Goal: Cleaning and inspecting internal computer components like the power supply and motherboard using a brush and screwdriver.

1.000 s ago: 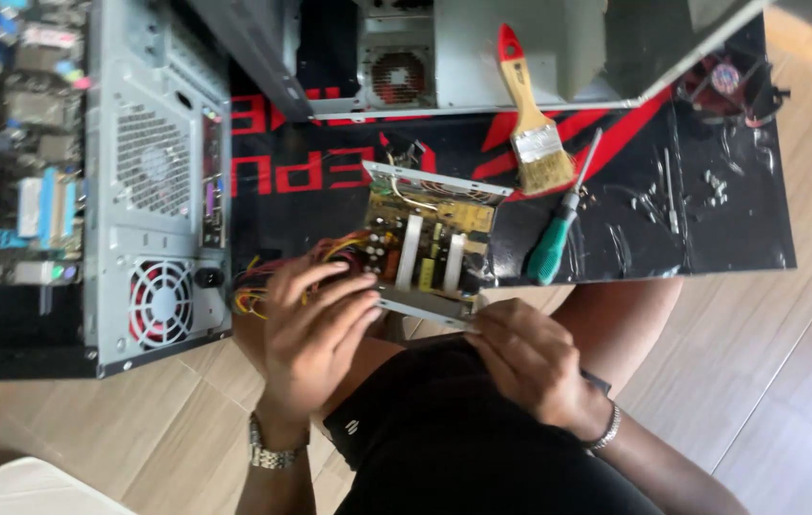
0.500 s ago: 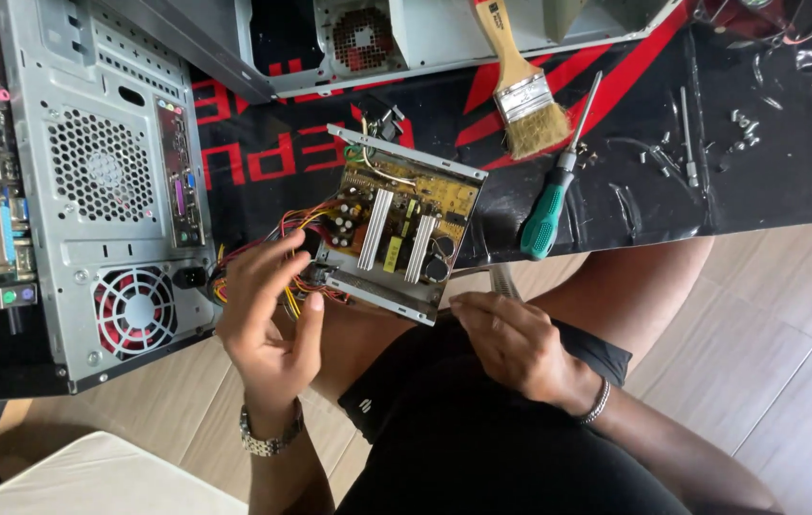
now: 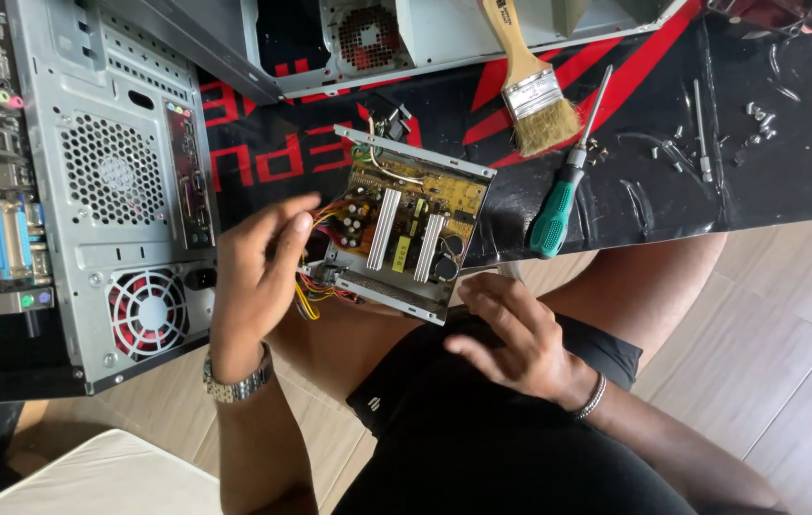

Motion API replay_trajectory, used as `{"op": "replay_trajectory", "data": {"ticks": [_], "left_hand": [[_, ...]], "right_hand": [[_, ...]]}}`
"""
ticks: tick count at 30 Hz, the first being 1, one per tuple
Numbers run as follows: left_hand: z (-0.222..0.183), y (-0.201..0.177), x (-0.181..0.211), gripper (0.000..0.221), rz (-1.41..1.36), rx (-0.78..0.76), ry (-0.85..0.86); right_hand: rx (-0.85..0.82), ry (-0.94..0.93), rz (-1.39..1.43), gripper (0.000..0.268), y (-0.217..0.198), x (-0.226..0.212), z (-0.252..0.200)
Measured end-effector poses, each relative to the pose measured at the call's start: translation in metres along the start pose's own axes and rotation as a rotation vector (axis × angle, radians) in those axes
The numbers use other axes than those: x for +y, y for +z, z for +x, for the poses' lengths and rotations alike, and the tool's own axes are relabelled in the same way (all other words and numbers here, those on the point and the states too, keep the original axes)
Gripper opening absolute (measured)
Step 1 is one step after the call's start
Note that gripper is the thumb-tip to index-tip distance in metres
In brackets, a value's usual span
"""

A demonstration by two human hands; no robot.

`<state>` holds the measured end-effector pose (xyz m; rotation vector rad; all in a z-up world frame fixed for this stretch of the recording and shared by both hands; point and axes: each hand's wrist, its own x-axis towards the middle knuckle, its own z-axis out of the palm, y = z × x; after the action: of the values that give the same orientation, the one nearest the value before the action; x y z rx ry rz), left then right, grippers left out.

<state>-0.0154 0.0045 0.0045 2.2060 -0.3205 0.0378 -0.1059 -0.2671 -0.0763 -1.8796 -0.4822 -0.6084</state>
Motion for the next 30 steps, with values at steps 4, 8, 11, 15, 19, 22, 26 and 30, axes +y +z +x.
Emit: {"op": "replay_trajectory", "data": {"ticks": [4, 8, 11, 15, 19, 22, 26, 30], "left_hand": [[-0.012, 0.003, 0.015, 0.031, 0.012, -0.035, -0.095], [-0.032, 0.004, 0.03, 0.03, -0.089, -0.062, -0.117], [-0.042, 0.01, 0.037, 0.029, -0.161, -0.065, -0.088], [-0.049, 0.005, 0.019, 0.034, -0.092, -0.146, -0.053], [-0.046, 0.008, -0.006, 0.042, -0.102, -0.136, 0.002], [-0.045, 0.01, -0.018, 0.035, -0.169, -0.136, 0.031], [-0.05, 0.016, -0.021, 0.03, -0.159, -0.13, 0.044], [-0.058, 0.026, -0.017, 0.032, 0.054, -0.08, 0.014]], "right_hand": [[0.011, -0.091, -0.089, 0.028, 0.0, -0.009, 0.017], [0.02, -0.021, -0.109, 0.006, -0.015, -0.008, 0.022], [0.018, 0.07, -0.107, 0.018, -0.025, -0.004, 0.016], [-0.111, 0.148, -0.223, 0.016, -0.029, -0.009, 0.008], [-0.112, 0.138, -0.267, 0.017, -0.029, -0.001, 0.009], [-0.125, 0.141, -0.318, 0.02, -0.031, 0.0, 0.005], [-0.129, 0.202, -0.454, 0.019, -0.035, 0.003, -0.002], [-0.14, 0.173, -0.497, 0.022, -0.036, 0.005, -0.002]]}}
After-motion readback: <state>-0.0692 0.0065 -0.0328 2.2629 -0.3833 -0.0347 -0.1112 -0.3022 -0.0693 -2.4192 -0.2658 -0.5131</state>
